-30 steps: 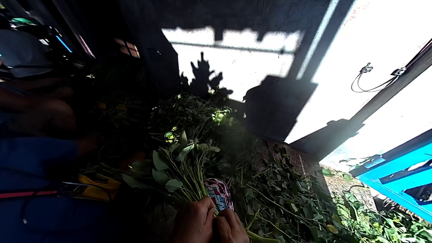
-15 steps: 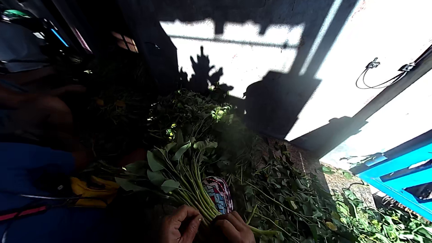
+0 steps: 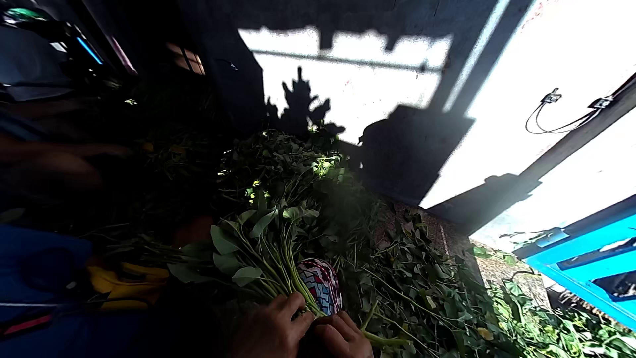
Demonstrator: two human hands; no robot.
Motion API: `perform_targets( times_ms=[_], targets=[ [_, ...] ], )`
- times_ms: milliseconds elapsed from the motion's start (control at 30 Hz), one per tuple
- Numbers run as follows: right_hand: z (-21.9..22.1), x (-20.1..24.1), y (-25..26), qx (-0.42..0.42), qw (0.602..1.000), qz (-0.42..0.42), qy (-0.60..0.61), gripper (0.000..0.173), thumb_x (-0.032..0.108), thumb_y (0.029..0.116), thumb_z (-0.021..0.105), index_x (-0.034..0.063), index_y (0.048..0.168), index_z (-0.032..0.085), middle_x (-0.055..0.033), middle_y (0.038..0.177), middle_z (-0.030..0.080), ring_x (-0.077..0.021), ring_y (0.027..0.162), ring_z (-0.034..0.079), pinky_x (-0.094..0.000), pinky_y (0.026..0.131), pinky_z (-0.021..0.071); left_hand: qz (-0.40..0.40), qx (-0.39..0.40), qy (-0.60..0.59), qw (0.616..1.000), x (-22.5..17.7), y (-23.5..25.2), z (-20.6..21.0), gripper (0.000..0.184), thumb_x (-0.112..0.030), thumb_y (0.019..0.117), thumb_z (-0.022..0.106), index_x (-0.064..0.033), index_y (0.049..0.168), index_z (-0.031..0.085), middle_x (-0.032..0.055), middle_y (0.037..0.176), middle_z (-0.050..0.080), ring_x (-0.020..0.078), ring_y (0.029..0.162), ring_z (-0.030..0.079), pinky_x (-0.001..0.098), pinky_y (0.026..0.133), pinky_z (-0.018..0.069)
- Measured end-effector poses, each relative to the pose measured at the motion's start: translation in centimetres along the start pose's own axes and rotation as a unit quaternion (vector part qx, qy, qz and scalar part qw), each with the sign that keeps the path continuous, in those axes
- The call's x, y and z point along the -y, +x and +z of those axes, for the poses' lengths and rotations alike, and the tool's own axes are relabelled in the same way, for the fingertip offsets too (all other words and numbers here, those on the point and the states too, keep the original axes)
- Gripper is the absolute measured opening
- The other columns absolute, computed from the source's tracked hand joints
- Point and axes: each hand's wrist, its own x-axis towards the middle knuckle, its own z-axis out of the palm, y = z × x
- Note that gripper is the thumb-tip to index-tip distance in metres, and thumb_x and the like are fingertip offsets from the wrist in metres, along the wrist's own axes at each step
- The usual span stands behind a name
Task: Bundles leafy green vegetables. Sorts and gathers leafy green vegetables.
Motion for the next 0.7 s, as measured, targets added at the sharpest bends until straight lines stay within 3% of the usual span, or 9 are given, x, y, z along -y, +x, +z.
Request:
perform_targets(
  times_ms=[233,333,600,700],
  targets=[
    [-0.1,-0.2,-0.2,-0.004,1.000,0.003,0.010,0.013,0.011,0.0977,0.063,0.0057,0.097,0.074,-0.0084,0.102,0.074,-0.0220,0.100,0.069,-0.0346,0.088,0.0564,0.037,-0.004,0.017,0.999,0.5,0.7,-0.1,0.016,-0.010,0.0940,0.060,-0.0119,0.090,0.075,0.0078,0.089,0.064,0.0233,0.076,0.067,0.0364,0.055,0.0561],
    [-0.1,-0.3,-0.1,-0.005,1.000,0.003,0.015,0.013,0.011,0.0978,0.063,0.0055,0.097,0.074,-0.0083,0.102,0.074,-0.0218,0.099,0.069,-0.0344,0.089,0.0563,0.037,0.007,0.027,0.999,0.5,1.0,-0.4,0.013,-0.008,0.0945,0.060,-0.0083,0.087,0.071,0.0089,0.087,0.062,0.0239,0.075,0.067,0.0368,0.055,0.0563],
    [0.0,-0.5,-0.2,-0.009,1.000,0.002,0.023,0.013,0.011,0.0980,0.063,0.0060,0.097,0.074,-0.0078,0.102,0.074,-0.0215,0.100,0.069,-0.0342,0.089,0.0564,0.023,-0.024,0.044,0.998,0.3,1.1,-0.7,0.010,-0.007,0.0957,0.057,-0.0059,0.094,0.067,0.0102,0.085,0.063,0.0251,0.071,0.067,0.0364,0.053,0.0562],
    [-0.1,-0.5,-0.2,-0.005,1.000,0.000,0.029,0.013,0.011,0.0984,0.062,0.0051,0.098,0.074,-0.0086,0.103,0.074,-0.0222,0.100,0.069,-0.0349,0.089,0.0566,0.031,-0.014,0.022,0.999,0.8,1.3,-0.9,0.025,-0.002,0.0917,0.056,-0.0108,0.111,0.070,0.0093,0.101,0.066,0.0257,0.087,0.069,0.0369,0.060,0.0585]
  ],
)
